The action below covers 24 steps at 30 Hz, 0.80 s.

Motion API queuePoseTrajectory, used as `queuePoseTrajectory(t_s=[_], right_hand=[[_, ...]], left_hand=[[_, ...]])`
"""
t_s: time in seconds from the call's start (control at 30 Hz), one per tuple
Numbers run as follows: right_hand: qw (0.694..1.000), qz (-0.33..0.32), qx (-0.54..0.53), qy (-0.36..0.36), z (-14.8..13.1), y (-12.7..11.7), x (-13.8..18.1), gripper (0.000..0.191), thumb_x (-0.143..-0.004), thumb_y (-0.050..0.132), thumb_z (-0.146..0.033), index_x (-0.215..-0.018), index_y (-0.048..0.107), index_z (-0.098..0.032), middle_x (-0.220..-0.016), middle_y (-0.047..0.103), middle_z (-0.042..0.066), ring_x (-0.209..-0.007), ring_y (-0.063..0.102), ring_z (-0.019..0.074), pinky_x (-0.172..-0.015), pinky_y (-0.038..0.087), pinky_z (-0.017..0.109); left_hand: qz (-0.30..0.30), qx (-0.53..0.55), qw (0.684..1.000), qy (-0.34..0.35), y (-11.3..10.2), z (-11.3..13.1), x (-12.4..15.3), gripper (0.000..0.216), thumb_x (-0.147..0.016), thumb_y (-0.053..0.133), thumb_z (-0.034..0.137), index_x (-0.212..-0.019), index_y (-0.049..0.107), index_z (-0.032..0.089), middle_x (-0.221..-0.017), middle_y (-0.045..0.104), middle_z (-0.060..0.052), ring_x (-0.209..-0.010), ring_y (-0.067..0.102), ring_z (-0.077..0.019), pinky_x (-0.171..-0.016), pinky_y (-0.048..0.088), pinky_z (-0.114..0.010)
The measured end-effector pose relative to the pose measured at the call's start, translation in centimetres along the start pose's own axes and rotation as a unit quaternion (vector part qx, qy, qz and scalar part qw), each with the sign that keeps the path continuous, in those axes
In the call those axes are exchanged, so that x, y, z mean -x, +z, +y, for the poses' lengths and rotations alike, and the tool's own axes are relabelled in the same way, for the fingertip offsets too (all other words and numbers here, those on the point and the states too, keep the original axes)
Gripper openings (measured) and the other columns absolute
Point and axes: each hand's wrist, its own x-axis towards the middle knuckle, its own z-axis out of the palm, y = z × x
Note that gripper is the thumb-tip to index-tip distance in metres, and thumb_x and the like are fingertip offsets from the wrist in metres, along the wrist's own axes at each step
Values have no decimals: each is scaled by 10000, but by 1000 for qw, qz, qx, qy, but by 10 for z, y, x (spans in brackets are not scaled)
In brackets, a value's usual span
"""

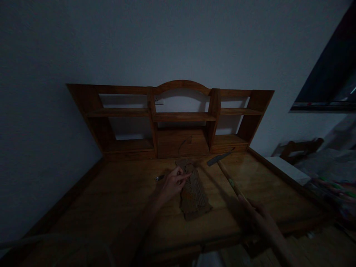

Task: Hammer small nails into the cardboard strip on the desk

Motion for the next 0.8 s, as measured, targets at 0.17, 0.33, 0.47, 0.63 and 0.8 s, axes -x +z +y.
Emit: queuePoseTrajectory(t_s=[0.17,0.33,0.47,0.63,0.8], right_hand=[[999,25,-13,33,7,6,-3,560,-694,553,-674,-811,714,-150,-530,571,-5,-533,550,163,-479,386,239],[998,7,-19,52,8,6,-3,565,-714,538,-676,-812,697,-143,-484,489,-30,-450,454,120,-424,313,227],[998,-12,-23,50,3,2,0,545,-724,553,-651,-875,708,-151,-523,539,-13,-486,498,139,-443,352,230],[999,-15,-16,27,-2,-2,0,496,-705,582,-620,-824,729,-162,-629,634,29,-644,598,205,-532,438,251],[1000,-24,8,14,1,0,-5,495,-716,560,-634,-793,714,-169,-636,624,23,-649,580,200,-545,426,250]], left_hand=[[-5,-31,1000,0,4,-6,3,334,-877,539,206,-1160,639,352,-868,490,-13,-755,498,-107,-634,404,-203],[-27,-38,999,-20,3,-3,2,303,-893,529,267,-1160,635,365,-865,499,-7,-740,498,-102,-635,401,-203],[-25,-30,998,-39,0,1,-1,287,-897,526,288,-1148,647,354,-861,502,-8,-736,503,-104,-627,402,-201],[-30,-23,999,-37,-1,2,-1,288,-892,531,281,-1145,649,352,-855,505,-11,-743,507,-109,-635,411,-206],[-16,3,999,-42,1,7,-4,302,-895,520,250,-1157,647,331,-872,516,-16,-779,527,-114,-656,428,-203]])
